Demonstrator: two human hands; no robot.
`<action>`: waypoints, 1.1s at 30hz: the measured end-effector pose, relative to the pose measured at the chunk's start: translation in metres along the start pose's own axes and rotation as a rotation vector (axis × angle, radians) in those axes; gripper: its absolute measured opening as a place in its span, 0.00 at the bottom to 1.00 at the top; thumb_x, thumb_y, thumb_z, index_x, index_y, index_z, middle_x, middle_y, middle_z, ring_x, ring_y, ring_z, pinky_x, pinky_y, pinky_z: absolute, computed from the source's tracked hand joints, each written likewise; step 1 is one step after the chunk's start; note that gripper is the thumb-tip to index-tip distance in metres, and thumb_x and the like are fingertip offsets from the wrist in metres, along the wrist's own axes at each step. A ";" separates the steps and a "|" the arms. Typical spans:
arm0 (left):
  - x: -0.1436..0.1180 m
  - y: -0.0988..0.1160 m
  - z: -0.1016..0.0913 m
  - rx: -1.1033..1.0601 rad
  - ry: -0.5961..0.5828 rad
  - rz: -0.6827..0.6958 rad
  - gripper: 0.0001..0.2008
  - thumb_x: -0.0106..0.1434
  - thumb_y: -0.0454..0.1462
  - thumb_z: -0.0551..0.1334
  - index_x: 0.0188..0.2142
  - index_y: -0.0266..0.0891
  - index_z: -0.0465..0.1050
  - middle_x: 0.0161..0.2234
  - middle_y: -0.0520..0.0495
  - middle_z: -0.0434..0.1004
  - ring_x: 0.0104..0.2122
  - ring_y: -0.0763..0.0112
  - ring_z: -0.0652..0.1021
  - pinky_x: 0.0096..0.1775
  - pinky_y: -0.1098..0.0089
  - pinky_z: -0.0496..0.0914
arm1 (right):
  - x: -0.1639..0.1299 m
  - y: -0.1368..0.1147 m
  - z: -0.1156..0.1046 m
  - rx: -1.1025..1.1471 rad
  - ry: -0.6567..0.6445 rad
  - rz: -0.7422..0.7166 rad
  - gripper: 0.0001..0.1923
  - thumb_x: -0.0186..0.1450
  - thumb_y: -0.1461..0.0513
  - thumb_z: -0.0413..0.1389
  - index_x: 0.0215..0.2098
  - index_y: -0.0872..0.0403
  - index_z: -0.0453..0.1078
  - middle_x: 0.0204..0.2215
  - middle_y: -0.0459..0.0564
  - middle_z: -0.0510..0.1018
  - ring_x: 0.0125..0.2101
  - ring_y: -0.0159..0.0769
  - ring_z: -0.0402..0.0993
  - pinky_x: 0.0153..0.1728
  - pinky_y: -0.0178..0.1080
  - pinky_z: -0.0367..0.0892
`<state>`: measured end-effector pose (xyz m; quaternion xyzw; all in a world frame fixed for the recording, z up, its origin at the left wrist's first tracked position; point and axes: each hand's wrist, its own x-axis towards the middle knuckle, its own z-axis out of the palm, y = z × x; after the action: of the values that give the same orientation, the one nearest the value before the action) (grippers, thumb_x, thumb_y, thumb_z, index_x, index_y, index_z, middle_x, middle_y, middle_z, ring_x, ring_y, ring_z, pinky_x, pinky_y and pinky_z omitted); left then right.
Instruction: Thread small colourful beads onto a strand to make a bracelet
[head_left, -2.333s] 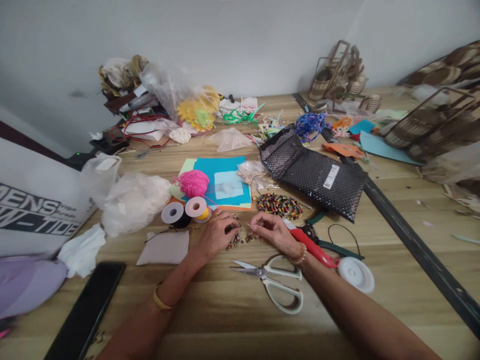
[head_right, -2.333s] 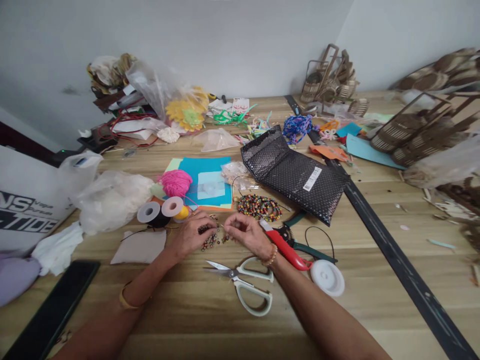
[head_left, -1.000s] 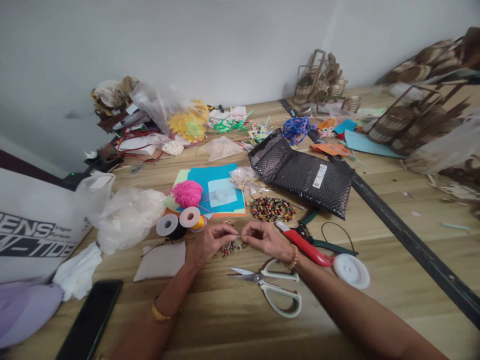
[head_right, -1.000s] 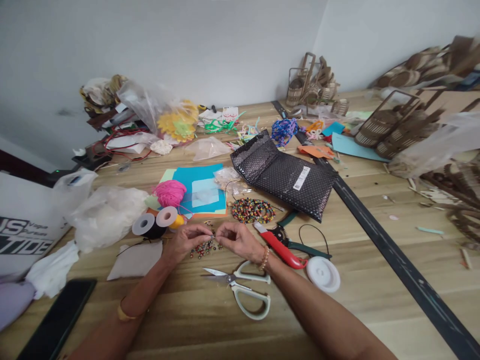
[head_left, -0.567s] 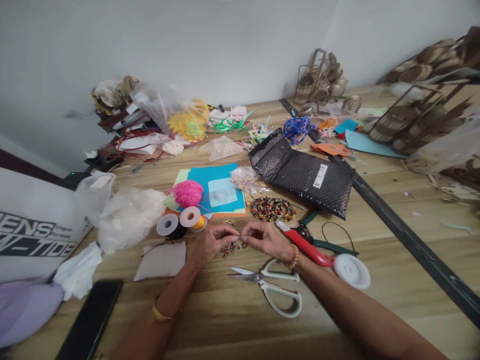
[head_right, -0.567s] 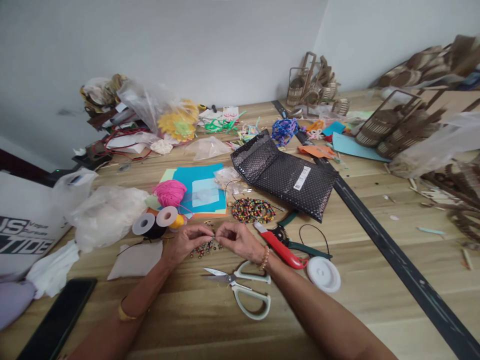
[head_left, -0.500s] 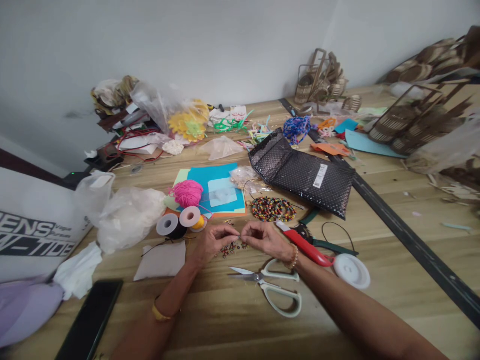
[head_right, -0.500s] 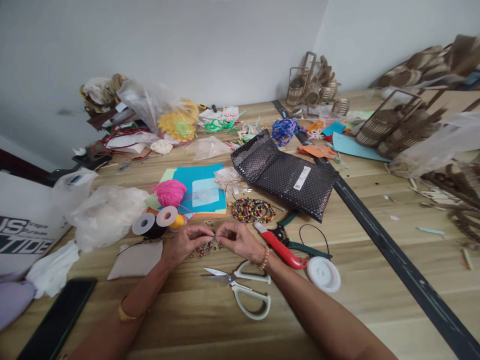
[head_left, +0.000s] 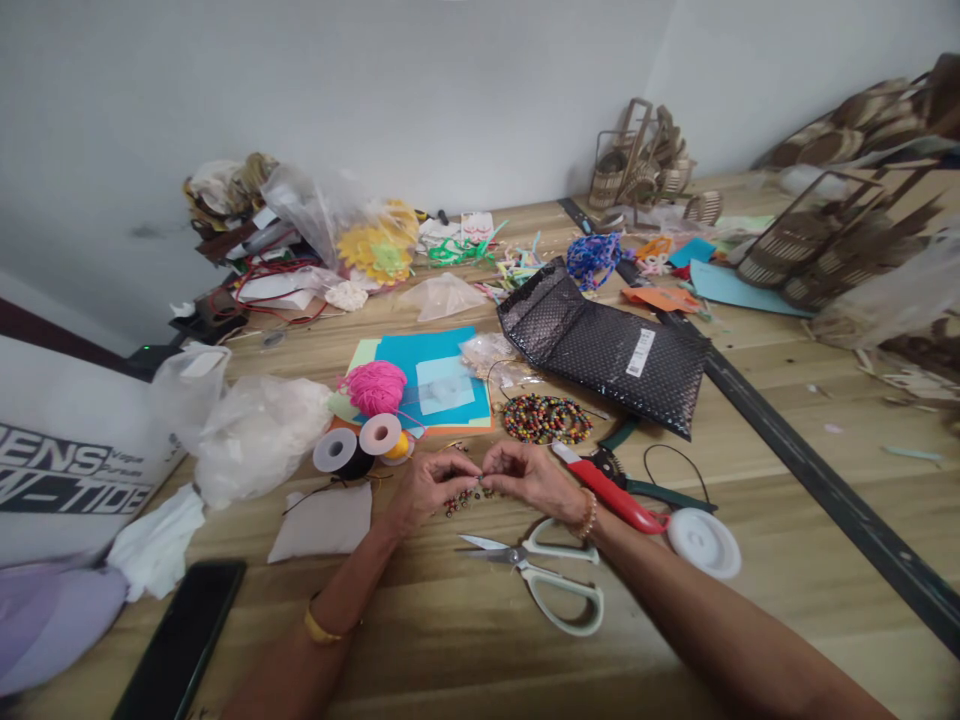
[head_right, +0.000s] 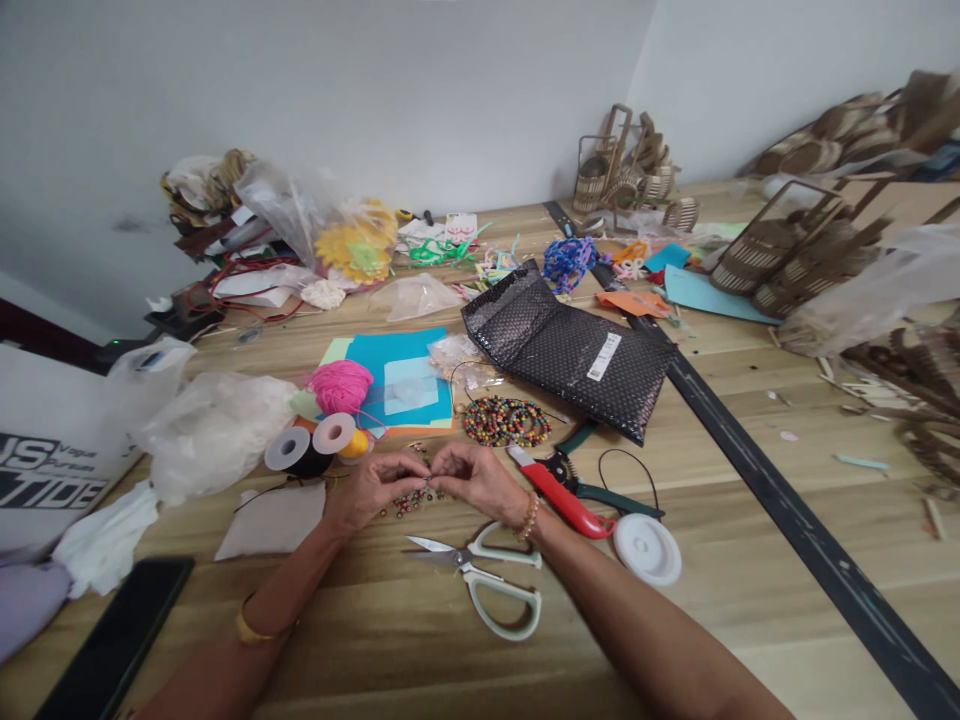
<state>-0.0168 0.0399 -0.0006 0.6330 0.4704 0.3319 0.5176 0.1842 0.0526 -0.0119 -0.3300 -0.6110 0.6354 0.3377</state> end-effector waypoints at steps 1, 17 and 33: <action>0.000 -0.001 0.000 -0.004 -0.004 0.007 0.07 0.54 0.39 0.68 0.29 0.37 0.79 0.30 0.48 0.80 0.32 0.68 0.77 0.36 0.71 0.71 | 0.000 0.000 0.000 0.001 0.002 -0.005 0.20 0.57 0.48 0.63 0.30 0.56 0.68 0.24 0.43 0.70 0.24 0.27 0.63 0.25 0.32 0.59; 0.001 0.007 0.000 0.073 0.018 0.215 0.09 0.61 0.39 0.65 0.29 0.35 0.77 0.30 0.46 0.76 0.34 0.67 0.75 0.39 0.68 0.69 | -0.002 -0.003 0.000 0.030 0.041 -0.002 0.20 0.60 0.48 0.61 0.34 0.57 0.68 0.23 0.42 0.70 0.21 0.25 0.62 0.22 0.30 0.58; -0.001 0.007 0.007 0.133 0.092 0.294 0.07 0.62 0.39 0.65 0.30 0.39 0.79 0.30 0.48 0.73 0.34 0.67 0.74 0.38 0.68 0.68 | -0.001 0.001 -0.006 0.222 -0.091 0.041 0.16 0.58 0.53 0.65 0.33 0.58 0.72 0.22 0.44 0.76 0.19 0.25 0.67 0.20 0.28 0.64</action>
<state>-0.0092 0.0365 0.0051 0.7121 0.4167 0.4007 0.3984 0.1900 0.0552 -0.0135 -0.2736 -0.5449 0.7202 0.3310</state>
